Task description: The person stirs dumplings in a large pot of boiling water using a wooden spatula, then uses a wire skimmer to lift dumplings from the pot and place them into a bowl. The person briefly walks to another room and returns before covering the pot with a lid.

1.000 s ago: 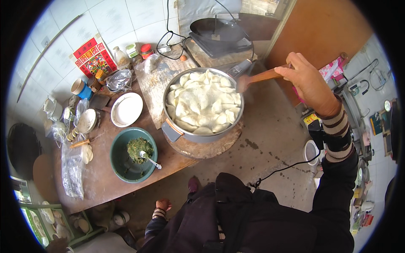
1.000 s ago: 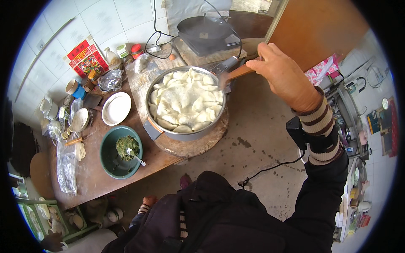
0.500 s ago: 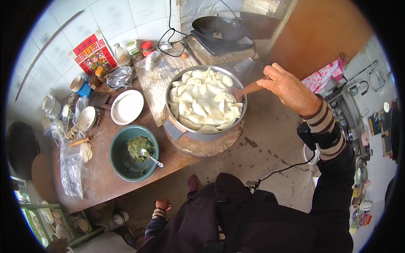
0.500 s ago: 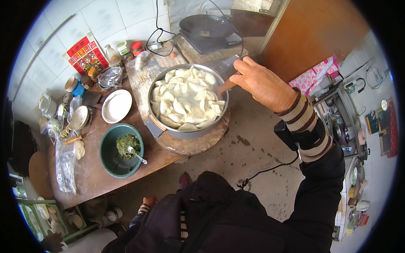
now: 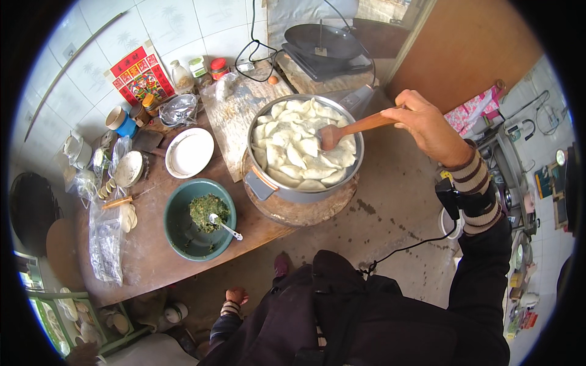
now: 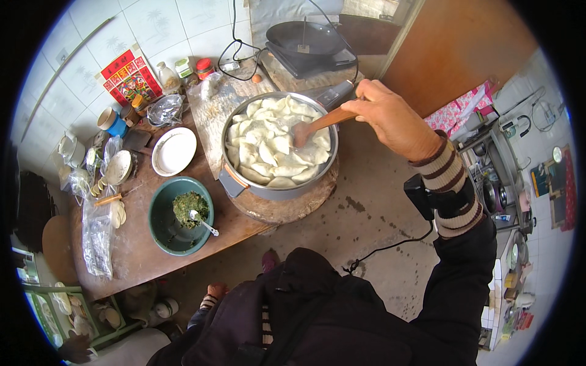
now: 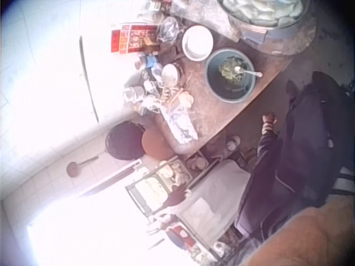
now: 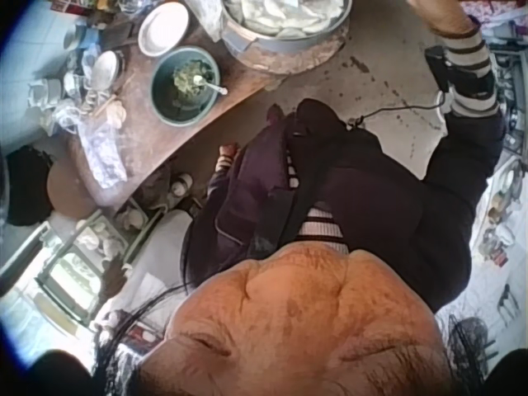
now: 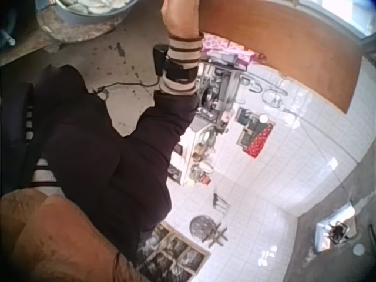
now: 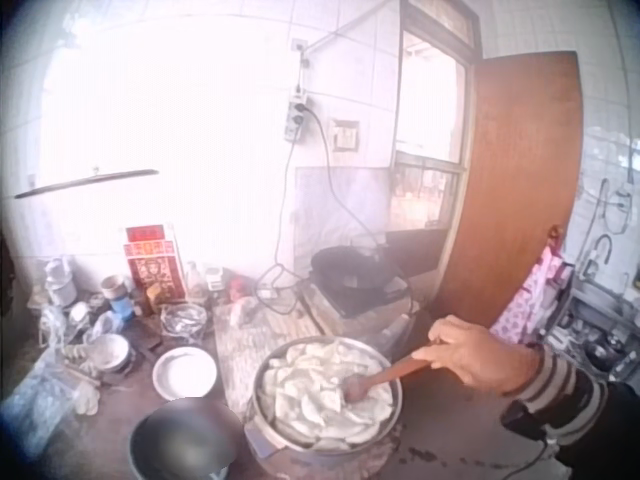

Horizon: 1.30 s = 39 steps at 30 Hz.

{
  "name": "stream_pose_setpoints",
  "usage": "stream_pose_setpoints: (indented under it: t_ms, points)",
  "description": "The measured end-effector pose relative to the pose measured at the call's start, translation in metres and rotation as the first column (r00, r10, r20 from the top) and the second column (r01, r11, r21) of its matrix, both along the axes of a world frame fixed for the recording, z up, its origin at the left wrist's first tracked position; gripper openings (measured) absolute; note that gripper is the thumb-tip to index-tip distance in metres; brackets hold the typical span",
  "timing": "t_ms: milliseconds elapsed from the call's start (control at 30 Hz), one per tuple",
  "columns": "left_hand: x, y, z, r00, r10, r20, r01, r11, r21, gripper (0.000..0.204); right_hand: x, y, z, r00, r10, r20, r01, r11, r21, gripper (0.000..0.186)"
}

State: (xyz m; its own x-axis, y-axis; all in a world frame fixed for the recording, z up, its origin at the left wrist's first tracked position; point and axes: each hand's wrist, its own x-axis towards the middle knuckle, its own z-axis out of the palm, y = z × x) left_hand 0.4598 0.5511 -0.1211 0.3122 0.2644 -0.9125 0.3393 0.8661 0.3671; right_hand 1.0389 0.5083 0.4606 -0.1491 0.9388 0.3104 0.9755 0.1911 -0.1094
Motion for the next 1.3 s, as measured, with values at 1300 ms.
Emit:
stream_pose_setpoints:
  t_ms: [1300]
  points:
    - [0.056,0.039,0.0,0.958,-0.247,-0.146,0.25,0.968,-0.004,0.026,-0.094,-0.109,-0.122,-0.361,-0.32,-0.876,0.137,0.911,-0.39,0.019]
